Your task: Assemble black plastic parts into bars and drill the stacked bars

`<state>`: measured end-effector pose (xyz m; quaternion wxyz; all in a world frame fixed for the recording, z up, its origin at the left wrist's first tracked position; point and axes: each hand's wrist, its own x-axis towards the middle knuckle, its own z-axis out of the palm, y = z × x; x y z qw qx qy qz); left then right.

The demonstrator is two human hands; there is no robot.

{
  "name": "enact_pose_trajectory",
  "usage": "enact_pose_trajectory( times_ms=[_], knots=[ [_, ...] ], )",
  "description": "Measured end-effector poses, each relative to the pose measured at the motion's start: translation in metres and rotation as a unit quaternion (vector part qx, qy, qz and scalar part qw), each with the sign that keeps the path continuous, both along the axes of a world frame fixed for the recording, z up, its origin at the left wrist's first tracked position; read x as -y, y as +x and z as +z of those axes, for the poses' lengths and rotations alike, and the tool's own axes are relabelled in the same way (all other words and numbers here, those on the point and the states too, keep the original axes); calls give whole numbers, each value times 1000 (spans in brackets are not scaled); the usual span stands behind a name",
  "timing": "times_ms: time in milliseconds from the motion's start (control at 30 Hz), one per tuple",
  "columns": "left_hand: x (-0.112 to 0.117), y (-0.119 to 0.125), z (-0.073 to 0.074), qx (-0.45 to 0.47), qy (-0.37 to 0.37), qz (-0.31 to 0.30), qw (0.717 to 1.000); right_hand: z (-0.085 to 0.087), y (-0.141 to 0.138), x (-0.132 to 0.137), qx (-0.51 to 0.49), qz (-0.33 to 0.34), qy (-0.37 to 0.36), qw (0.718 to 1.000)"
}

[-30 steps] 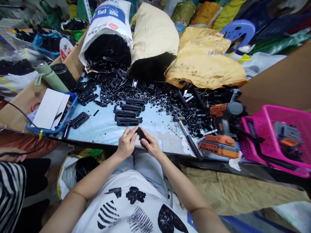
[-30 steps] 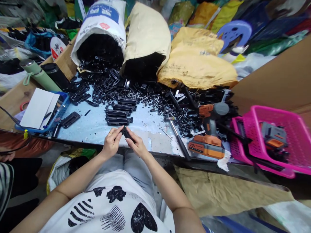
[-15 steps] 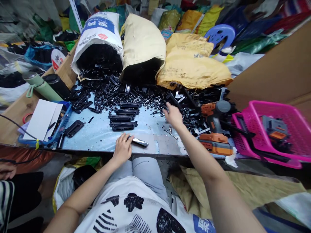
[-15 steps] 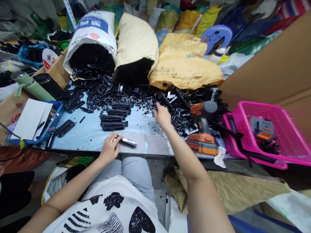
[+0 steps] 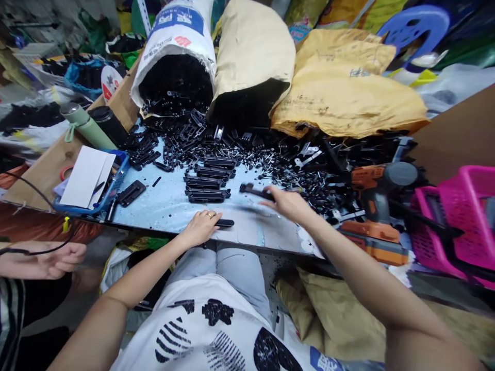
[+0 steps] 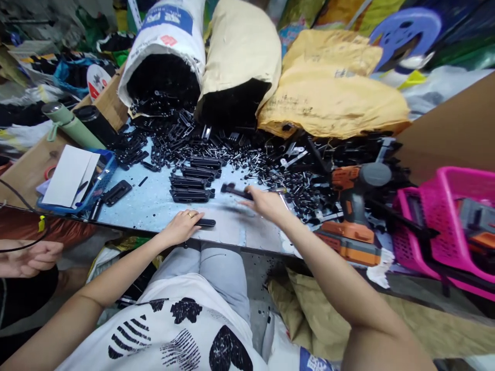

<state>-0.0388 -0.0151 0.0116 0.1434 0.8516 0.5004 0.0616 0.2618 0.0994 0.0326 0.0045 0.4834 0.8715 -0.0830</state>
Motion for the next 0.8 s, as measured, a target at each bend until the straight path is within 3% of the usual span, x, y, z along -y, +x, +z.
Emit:
enact_pose_trajectory(
  times_ms=[133, 233, 333, 467, 633, 800],
  knots=[
    [-13, 17, 2, 43, -46, -52, 997, -11, -19, 76, 3, 201, -43, 979],
    [-18, 30, 5, 40, -64, -63, 995, -22, -28, 100, 32, 178, -24, 983],
    [-17, 34, 3, 51, -57, -58, 995, -23, -37, 105, 52, 131, -5, 990],
    [-13, 28, -1, 80, -29, -35, 996, -7, -48, 109, 64, 110, 41, 991],
    [-9, 20, -2, 103, -3, -61, 993, 13, -55, 112, 68, 126, 63, 988],
    [-4, 18, -6, 122, 9, -40, 992, 22, -56, 101, 69, 159, 66, 983]
  ],
)
